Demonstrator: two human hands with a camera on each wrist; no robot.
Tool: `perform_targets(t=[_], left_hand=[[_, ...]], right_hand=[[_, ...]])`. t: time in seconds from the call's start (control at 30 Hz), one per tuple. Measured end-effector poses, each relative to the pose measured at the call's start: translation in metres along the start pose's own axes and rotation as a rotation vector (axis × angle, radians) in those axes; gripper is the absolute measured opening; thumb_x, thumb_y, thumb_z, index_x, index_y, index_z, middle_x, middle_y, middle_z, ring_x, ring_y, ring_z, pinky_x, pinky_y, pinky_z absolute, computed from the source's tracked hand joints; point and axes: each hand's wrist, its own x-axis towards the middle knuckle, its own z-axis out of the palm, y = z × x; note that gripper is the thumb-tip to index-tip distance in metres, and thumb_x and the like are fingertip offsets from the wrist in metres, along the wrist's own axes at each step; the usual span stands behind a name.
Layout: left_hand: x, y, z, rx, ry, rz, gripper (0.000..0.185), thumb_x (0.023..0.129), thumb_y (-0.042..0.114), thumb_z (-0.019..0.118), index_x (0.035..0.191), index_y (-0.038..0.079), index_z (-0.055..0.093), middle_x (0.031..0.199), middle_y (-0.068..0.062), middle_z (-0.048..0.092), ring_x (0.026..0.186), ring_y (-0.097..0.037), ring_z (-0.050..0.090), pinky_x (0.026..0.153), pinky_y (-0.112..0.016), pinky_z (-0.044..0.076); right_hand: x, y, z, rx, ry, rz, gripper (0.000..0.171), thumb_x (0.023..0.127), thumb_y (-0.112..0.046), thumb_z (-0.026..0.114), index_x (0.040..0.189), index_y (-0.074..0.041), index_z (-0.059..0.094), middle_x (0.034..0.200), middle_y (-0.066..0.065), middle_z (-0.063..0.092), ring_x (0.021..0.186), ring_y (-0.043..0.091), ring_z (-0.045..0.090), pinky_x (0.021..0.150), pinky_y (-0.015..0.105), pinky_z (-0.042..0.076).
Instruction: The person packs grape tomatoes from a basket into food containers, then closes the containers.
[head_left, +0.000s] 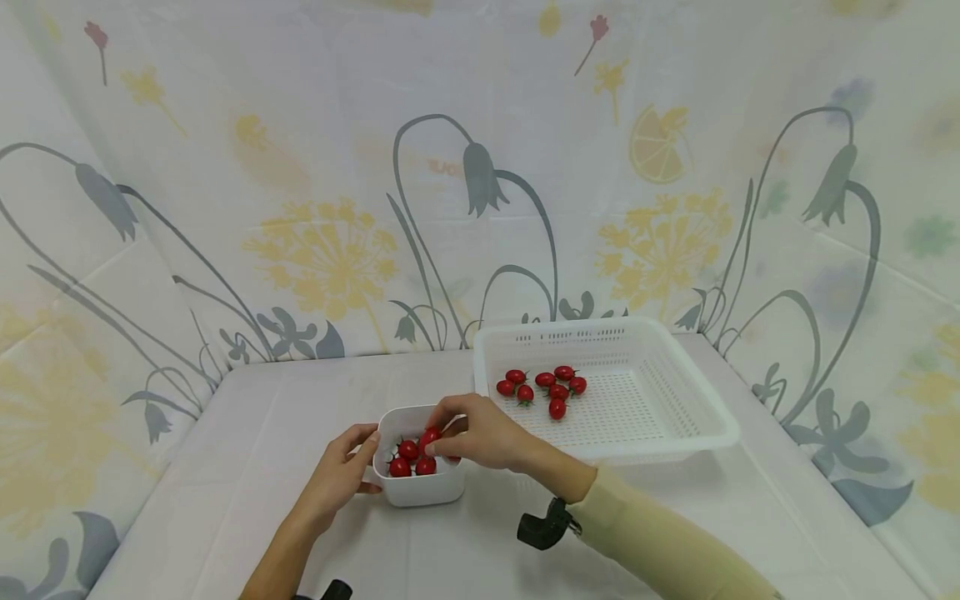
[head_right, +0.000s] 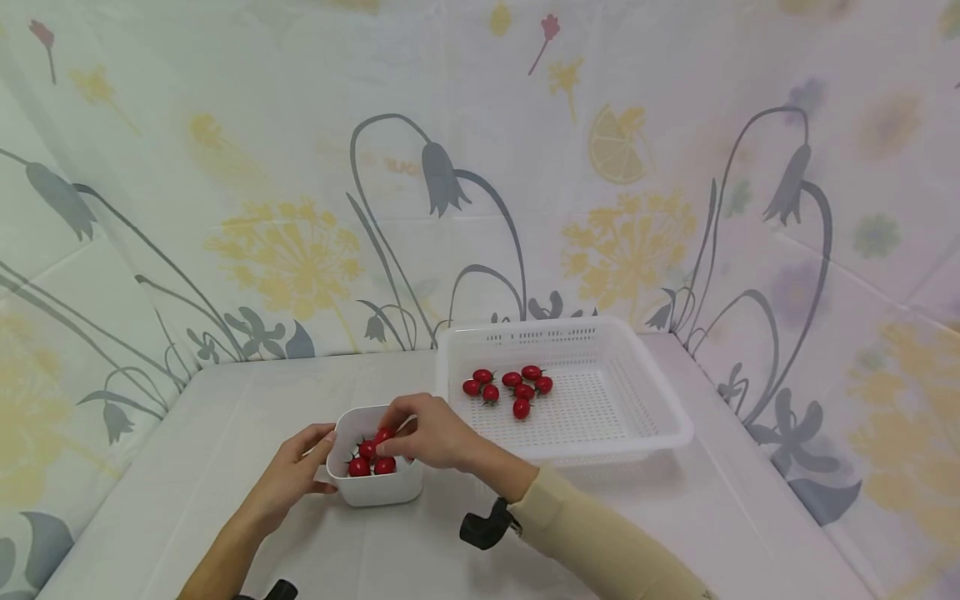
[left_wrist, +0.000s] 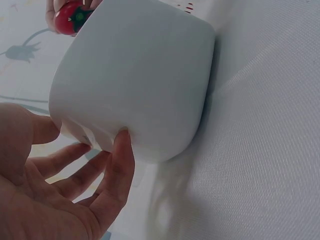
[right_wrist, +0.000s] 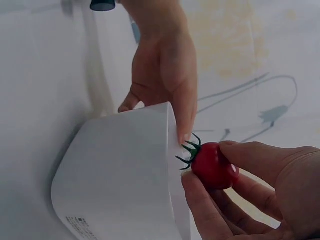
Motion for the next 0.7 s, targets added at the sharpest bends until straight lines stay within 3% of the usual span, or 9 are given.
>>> perform_targets(t=[0.1, 0.27, 0.7], left_hand=[[-0.001, 0.000, 0.000, 0.001, -0.003, 0.001, 0.039, 0.109, 0.026, 0.050, 0.141, 0.003, 0.054, 0.139, -0.019, 0.056, 0.112, -0.033, 0.061, 0.071, -0.038, 0.063], [-0.001, 0.000, -0.001, -0.006, -0.009, 0.010, 0.039, 0.109, 0.026, 0.050, 0.141, 0.003, 0.054, 0.138, -0.019, 0.056, 0.112, -0.034, 0.062, 0.071, -0.039, 0.063], [-0.001, 0.000, -0.001, -0.007, -0.007, 0.013, 0.038, 0.109, 0.026, 0.050, 0.140, 0.004, 0.055, 0.137, -0.017, 0.057, 0.110, -0.032, 0.062, 0.072, -0.039, 0.063]], right_hand=[[0.002, -0.002, 0.006, -0.018, -0.006, -0.012, 0.018, 0.093, -0.012, 0.075, 0.110, -0.009, 0.070, 0.104, 0.002, 0.067, 0.089, 0.016, 0.069, 0.079, 0.038, 0.062], [0.007, -0.005, 0.016, -0.094, 0.012, -0.053, 0.018, 0.093, -0.012, 0.075, 0.110, -0.008, 0.070, 0.105, 0.003, 0.069, 0.091, 0.013, 0.069, 0.081, 0.023, 0.059], [0.019, 0.000, 0.036, -0.084, 0.033, -0.074, 0.014, 0.091, -0.007, 0.076, 0.102, -0.005, 0.069, 0.098, 0.004, 0.069, 0.080, 0.012, 0.069, 0.068, 0.022, 0.059]])
